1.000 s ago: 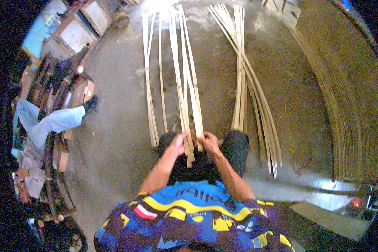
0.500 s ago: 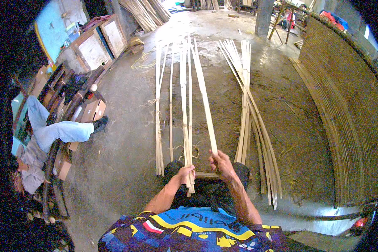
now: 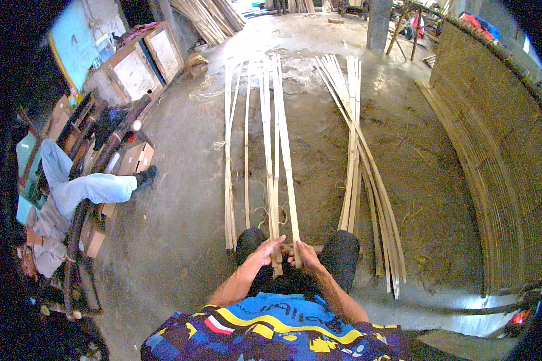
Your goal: The person sits on the floor and repeatedly picks up, aligns, and stacks thin bamboo strips into a neat pile. They then move to a rack and tie the bundle with yellow string.
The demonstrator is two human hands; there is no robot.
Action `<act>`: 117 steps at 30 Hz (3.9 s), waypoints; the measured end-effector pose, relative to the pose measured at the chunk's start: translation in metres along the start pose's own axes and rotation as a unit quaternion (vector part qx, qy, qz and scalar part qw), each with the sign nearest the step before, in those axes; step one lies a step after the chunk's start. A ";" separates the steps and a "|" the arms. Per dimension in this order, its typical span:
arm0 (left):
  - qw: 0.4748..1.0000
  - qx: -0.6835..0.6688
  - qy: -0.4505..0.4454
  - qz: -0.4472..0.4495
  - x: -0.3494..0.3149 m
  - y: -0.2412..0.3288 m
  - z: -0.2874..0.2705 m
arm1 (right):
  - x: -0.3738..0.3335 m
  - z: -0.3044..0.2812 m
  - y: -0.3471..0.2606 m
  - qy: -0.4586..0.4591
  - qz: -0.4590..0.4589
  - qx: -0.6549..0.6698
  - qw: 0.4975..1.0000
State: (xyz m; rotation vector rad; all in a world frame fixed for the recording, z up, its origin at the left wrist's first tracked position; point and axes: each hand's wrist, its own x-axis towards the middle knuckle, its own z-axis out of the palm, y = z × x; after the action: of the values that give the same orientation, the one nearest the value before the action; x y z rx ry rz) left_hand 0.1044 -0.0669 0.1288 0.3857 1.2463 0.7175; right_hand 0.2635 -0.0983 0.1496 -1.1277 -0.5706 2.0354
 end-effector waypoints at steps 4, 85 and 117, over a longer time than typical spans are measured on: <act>0.999 0.027 -0.017 -0.032 0.005 -0.009 -0.004 | 0.006 0.009 0.013 -0.007 0.041 -0.029 0.999; 0.990 -0.053 -0.127 0.023 -0.047 -0.020 0.014 | -0.007 0.004 -0.005 0.045 -0.018 -0.173 0.984; 0.977 0.092 -0.020 0.189 -0.068 -0.011 0.048 | -0.021 -0.015 -0.016 0.095 -0.068 -0.334 0.935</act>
State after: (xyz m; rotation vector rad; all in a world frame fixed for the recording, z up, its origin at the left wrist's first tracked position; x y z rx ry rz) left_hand 0.1434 -0.1151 0.1851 0.8018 1.2174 0.9126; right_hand 0.2899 -0.1034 0.1635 -1.5947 -1.2584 1.6163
